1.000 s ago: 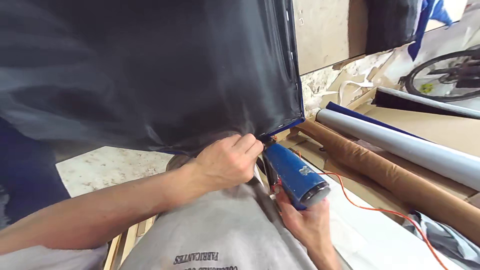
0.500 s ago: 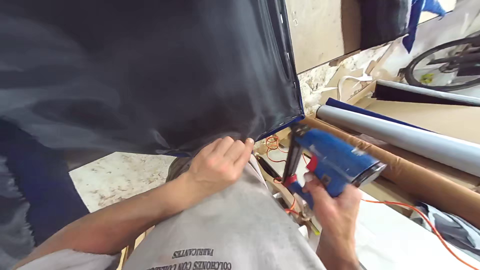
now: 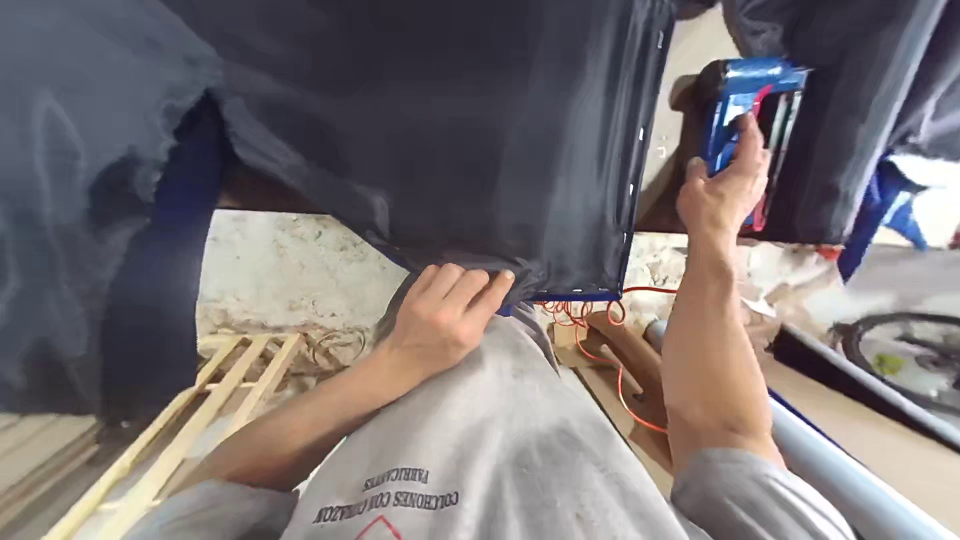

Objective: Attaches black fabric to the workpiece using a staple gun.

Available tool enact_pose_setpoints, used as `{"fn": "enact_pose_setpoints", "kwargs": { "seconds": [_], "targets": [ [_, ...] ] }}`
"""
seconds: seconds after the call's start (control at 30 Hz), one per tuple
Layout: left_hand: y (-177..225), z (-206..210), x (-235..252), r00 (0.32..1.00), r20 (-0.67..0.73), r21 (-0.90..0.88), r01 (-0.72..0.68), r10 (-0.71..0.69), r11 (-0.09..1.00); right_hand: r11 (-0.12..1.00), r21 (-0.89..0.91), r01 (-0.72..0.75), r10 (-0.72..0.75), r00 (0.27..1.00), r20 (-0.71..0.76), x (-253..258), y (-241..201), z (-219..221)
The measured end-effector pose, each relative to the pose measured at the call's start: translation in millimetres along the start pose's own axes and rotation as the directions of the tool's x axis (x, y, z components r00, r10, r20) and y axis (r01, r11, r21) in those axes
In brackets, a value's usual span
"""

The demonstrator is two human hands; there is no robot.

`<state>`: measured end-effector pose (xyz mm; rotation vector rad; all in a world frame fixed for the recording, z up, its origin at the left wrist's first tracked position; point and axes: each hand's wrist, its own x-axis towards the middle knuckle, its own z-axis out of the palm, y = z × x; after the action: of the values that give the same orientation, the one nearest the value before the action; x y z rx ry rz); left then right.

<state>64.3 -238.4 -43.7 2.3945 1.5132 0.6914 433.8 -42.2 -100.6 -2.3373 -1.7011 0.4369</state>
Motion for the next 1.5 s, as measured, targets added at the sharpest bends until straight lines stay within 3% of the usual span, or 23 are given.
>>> {"fn": "enact_pose_setpoints", "kwargs": {
  "seconds": [0.1,0.17,0.3,0.37,0.43,0.5,0.67,0.8,0.9,1.17,1.3,1.5],
  "targets": [
    [5.3,0.3,0.5,0.989,-0.114,0.058,-0.089,0.095,0.994,0.997,-0.069,0.045,-0.047,0.998,-0.034,17.5,-5.5,4.2],
    [5.9,-5.9,-3.3,0.98,-0.099,0.109,-0.163,0.174,0.981,0.993,-0.092,0.07,-0.072,0.997,-0.014,6.5,-10.9,-10.1],
    [-12.6,-8.3,-7.6,0.94,-0.018,0.121,-0.337,0.341,0.934,0.962,0.074,0.262,-0.26,0.965,-0.032,-70.2,-31.3,-53.5],
    [-20.5,-10.3,-3.2,0.908,0.019,0.079,-0.418,0.418,0.905,0.918,0.173,0.358,-0.352,0.934,-0.061,-123.1,-39.1,-53.8],
    [-25.5,-10.6,1.3,0.876,0.038,0.028,-0.481,0.48,0.876,0.897,0.237,0.373,-0.35,0.927,-0.134,-158.2,-36.8,-45.0],
    [-30.2,-10.4,4.9,0.85,0.043,-0.003,-0.526,0.525,0.851,0.931,0.217,0.293,-0.262,0.952,-0.159,-165.6,-24.4,-46.5],
    [-36.7,-9.0,8.1,0.825,0.036,-0.041,-0.563,0.564,0.826,0.993,0.073,0.095,-0.088,0.991,-0.102,-94.5,-18.5,-56.7],
    [-34.5,-8.2,7.1,0.841,0.02,-0.023,-0.541,0.541,0.841,0.997,-0.074,-0.035,0.034,0.999,-0.009,-12.4,-13.2,-16.6],
    [-28.2,-8.5,3.5,0.872,-0.006,0.018,-0.489,0.489,0.872,0.992,-0.106,-0.074,0.069,0.996,-0.048,18.2,-11.8,5.5],
    [-9.9,-8.8,1.8,0.972,0.021,0.131,-0.237,0.236,0.963,0.994,-0.051,-0.092,0.087,0.992,-0.096,25.2,-19.0,11.0],
    [-13.0,-7.0,5.3,0.947,0.057,0.158,-0.321,0.316,0.934,0.994,-0.048,-0.098,0.093,0.99,-0.104,21.1,-18.1,12.8],
    [-29.5,-11.6,13.4,0.849,0.011,0.095,-0.527,0.529,0.844,0.992,-0.061,-0.106,0.098,0.988,-0.121,24.3,-15.3,15.3]
  ]
}}
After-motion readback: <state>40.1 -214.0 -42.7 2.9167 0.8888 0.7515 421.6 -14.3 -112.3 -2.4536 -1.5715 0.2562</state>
